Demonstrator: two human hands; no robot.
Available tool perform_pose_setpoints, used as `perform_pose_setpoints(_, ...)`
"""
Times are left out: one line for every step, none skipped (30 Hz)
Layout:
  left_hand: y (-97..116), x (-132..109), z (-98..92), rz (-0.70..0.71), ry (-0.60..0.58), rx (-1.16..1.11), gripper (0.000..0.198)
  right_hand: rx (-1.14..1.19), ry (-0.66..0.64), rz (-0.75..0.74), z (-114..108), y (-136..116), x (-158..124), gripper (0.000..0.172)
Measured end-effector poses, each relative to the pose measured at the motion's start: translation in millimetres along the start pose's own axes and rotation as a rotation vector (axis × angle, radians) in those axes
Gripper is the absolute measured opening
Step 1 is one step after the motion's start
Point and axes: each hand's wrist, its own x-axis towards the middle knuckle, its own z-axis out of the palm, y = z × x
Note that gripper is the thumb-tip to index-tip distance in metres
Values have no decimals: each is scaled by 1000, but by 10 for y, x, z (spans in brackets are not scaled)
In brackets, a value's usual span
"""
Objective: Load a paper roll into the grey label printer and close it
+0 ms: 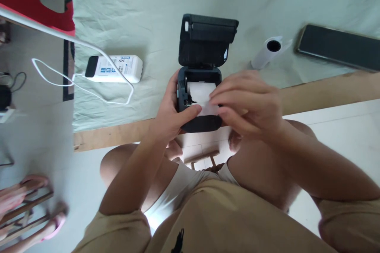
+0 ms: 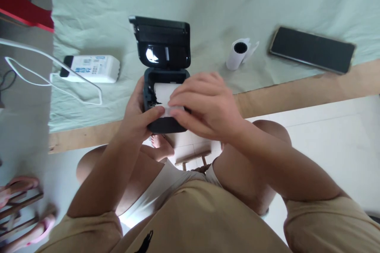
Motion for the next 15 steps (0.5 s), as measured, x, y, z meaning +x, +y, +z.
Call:
perform_pose_setpoints(1,-4,-9,0,-4,12,78,-7,61,65,-25,17,4,14)
perform_pose_setpoints(3,-7,-17,2,-10,27,82,-25,112,140,-45,36,8,19)
perform_pose_setpoints(5,-9,-25,4,-14,44,86,-44,141,211,-58,57,12,28)
perform_pose_setpoints(7,-10,-32,4,-18,60,90,-52,146,264,-64,79,16,38)
perform_pose_setpoints(9,-9,-38,3,-21,72,93,-35,123,298,-65,102,18,48)
perform_pose_setpoints(11,-7,-43,3,-21,79,95,4,89,315,-63,125,18,55)
perform_pose_setpoints(13,-4,-47,3,-22,81,96,59,67,330,-60,148,15,57)
perform_pose_setpoints(15,0,-49,-1,-23,80,94,123,69,340,-60,169,10,54)
perform_pose_setpoints(18,3,-49,-6,-21,77,92,187,99,344,-62,188,2,49)
perform_pose_setpoints(23,6,-45,-8,-17,75,89,241,142,349,-68,204,-10,45)
perform_pose_setpoints(29,6,-38,-12,-15,74,85,277,183,357,-77,216,-23,44)
perform_pose_setpoints(37,4,-27,-16,-14,70,83,298,209,366,-87,225,-37,43)
perform_pose_setpoints(46,-1,-11,-17,-8,63,81,308,213,374,-97,230,-51,43)
perform_pose_setpoints(57,-9,8,-15,-2,53,81,308,184,380,-103,232,-64,42)
perform_pose_setpoints(68,-17,31,-11,10,39,81,300,131,383,-105,231,-75,41)
